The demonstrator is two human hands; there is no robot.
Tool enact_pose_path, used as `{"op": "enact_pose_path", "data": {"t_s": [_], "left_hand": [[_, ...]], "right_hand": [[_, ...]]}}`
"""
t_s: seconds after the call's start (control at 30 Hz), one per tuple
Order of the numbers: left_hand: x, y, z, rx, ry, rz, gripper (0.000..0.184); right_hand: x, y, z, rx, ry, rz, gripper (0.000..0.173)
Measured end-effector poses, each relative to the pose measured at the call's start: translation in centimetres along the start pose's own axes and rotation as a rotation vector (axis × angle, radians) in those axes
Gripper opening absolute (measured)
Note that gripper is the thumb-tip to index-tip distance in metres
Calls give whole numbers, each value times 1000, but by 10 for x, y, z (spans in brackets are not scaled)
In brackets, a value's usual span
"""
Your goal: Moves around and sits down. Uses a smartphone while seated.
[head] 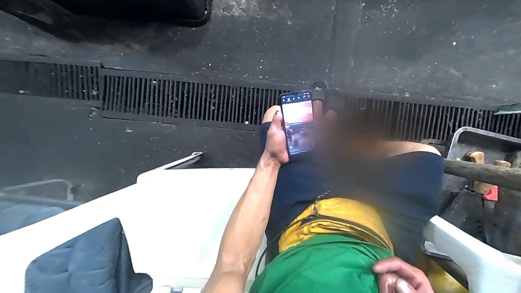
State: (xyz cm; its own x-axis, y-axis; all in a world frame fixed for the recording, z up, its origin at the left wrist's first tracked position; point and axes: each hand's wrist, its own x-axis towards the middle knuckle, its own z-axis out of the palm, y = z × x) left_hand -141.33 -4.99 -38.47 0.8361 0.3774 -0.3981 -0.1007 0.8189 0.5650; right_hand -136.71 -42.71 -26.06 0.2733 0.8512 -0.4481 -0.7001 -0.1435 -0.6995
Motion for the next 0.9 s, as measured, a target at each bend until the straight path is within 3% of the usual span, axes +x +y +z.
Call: {"op": "enact_pose_path", "data": {"t_s": [0.1, 0.17, 0.27, 0.33, 0.47, 0.63, 0.73, 0.9], "left_hand": [[14, -3, -3, -53, -20, 36, 83], [14, -3, -3, -46, -35, 47, 81], [9, -1, -7, -21, -51, 48, 82], [-4, 2, -3, 41, -13, 45, 81], [-24, 9, 5, 118, 77, 62, 75], [-30, 10, -5, 63, 87, 136, 67], [-28, 7, -11, 0, 71, 116, 71], [-12, 4, -13, 46, 55, 96, 70]], "right_hand": [[4, 11, 5, -114, 173, -345, 33], [6, 16, 2, -373, 129, -445, 36], [-3, 15, 3, -783, -219, -260, 63], [-4, 10, 6, -914, -387, -149, 72], [1, 5, 6, -914, -444, -84, 68], [-1, 2, -3, -823, -459, -93, 65], [3, -1, -6, -757, -453, -112, 61], [29, -47, 23, -661, -263, 0, 63]]}}
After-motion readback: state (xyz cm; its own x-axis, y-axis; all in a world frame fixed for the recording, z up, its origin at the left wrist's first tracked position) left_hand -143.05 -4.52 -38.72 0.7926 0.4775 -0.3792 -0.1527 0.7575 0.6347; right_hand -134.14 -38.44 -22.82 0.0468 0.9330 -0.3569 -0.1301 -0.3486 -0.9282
